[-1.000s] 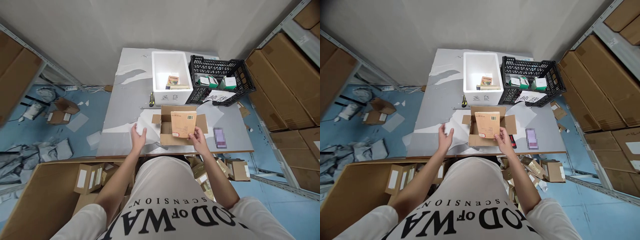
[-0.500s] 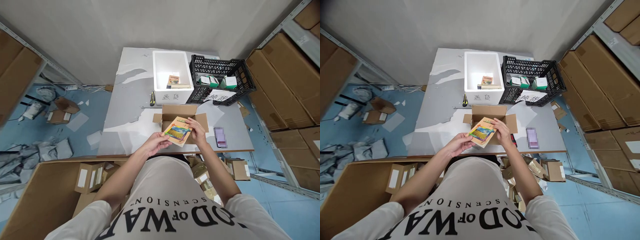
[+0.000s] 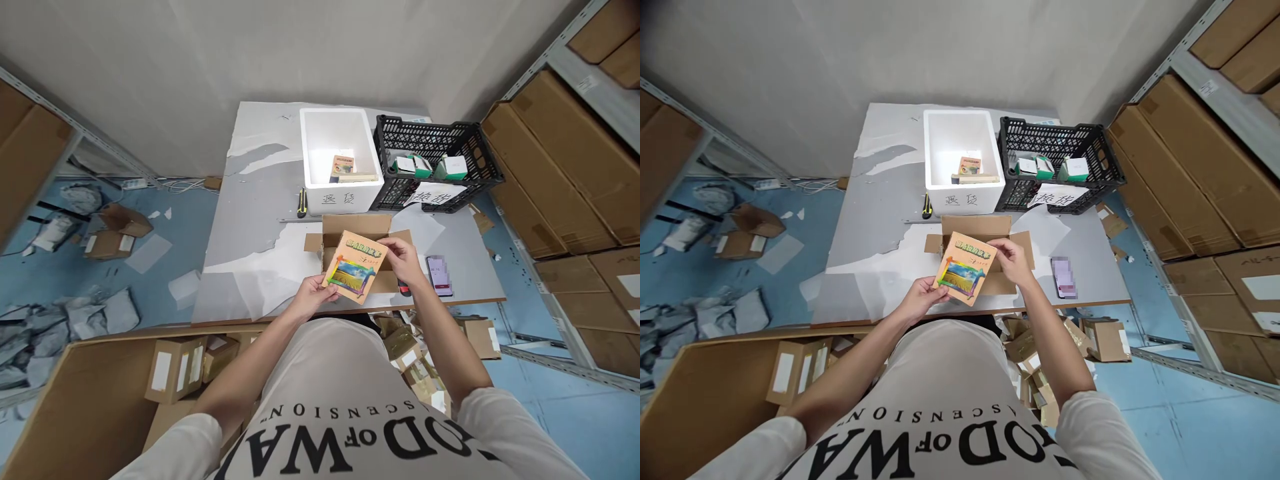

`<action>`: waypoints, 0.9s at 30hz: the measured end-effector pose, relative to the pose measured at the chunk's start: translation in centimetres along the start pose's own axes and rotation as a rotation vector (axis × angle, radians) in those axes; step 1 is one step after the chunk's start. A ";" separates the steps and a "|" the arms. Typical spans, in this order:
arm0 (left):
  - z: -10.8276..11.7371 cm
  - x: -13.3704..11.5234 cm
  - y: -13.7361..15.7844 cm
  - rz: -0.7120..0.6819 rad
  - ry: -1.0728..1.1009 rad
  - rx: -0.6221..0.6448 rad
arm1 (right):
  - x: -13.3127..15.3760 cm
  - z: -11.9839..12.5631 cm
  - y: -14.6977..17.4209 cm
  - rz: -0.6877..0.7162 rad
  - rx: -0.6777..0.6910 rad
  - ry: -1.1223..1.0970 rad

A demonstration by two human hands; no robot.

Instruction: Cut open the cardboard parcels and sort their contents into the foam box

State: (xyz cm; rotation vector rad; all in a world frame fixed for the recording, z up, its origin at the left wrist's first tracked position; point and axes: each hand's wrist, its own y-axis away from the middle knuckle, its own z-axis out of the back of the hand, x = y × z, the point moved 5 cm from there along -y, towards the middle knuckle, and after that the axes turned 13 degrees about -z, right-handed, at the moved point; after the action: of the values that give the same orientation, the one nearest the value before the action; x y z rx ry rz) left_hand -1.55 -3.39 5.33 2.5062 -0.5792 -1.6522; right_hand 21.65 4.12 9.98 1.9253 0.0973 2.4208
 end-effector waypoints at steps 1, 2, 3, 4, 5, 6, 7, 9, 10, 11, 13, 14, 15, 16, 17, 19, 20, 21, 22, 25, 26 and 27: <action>-0.1 0.0 0.0 -0.004 -0.006 -0.003 | -0.1 -0.1 0.0 -0.012 -0.003 -0.015; -0.2 0.0 0.0 -0.005 -0.011 -0.007 | -0.2 -0.2 0.0 -0.021 -0.008 -0.030; -0.3 0.0 0.1 -0.004 -0.015 -0.010 | -0.3 -0.2 0.0 -0.027 -0.010 -0.041; -0.3 0.0 0.1 -0.001 -0.020 -0.013 | -0.4 -0.2 0.0 -0.031 -0.008 -0.048; -0.4 0.1 0.1 0.003 -0.023 -0.014 | -0.5 -0.2 0.0 -0.034 -0.006 -0.052; -0.4 0.1 0.1 0.007 -0.027 -0.015 | -0.5 -0.2 -0.1 -0.036 -0.003 -0.053; -0.4 0.1 0.1 0.011 -0.029 -0.013 | -0.6 -0.1 -0.1 -0.039 0.002 -0.050; -0.5 0.2 0.2 0.017 -0.025 -0.006 | -0.8 0.0 -0.2 -0.048 0.015 -0.046; -0.5 0.3 0.3 0.022 -0.018 -0.001 | -0.8 0.1 -0.3 -0.052 0.027 -0.048; -0.5 0.4 0.3 0.030 -0.009 0.005 | -0.8 0.1 -0.3 -0.054 0.044 -0.054; -0.5 0.6 0.4 0.051 0.006 0.018 | -0.6 0.0 -0.4 -0.058 0.098 -0.073; -0.6 0.6 0.5 0.061 0.011 0.029 | -0.4 0.0 -0.5 -0.059 0.128 -0.083; -0.6 0.7 0.5 0.069 0.014 0.043 | -0.3 -0.2 -0.5 -0.062 0.159 -0.090; -0.7 0.8 0.5 0.075 0.016 0.059 | -0.1 -0.3 -0.6 -0.065 0.186 -0.093; -0.8 0.9 0.5 0.077 0.017 0.072 | 0.1 -0.4 -0.6 -0.069 0.206 -0.093; -1.0 1.0 0.5 0.083 0.018 0.094 | 0.4 -0.5 -0.7 -0.077 0.229 -0.086; -1.0 1.1 0.5 0.086 0.020 0.097 | 0.6 -0.5 -0.7 -0.078 0.237 -0.079; -1.0 1.1 0.5 0.089 0.023 0.096 | 0.7 -0.6 -0.7 -0.076 0.245 -0.073; -1.1 1.2 0.5 0.092 0.028 0.096 | 0.9 -0.6 -0.7 -0.070 0.253 -0.067; -1.2 1.3 0.6 0.108 0.048 0.105 | 1.5 -0.8 -0.6 -0.028 0.284 -0.040; -1.3 1.3 0.7 0.119 0.059 0.115 | 1.8 -0.8 -0.5 -0.004 0.298 -0.017; -1.4 1.3 0.7 0.130 0.074 0.124 | 2.1 -0.9 -0.5 0.025 0.314 0.016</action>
State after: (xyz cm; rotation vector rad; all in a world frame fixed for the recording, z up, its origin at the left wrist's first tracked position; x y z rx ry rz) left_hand -0.03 -4.71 4.98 2.5395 -0.8419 -1.5164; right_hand 20.31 4.72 11.80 2.0335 0.4843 2.5663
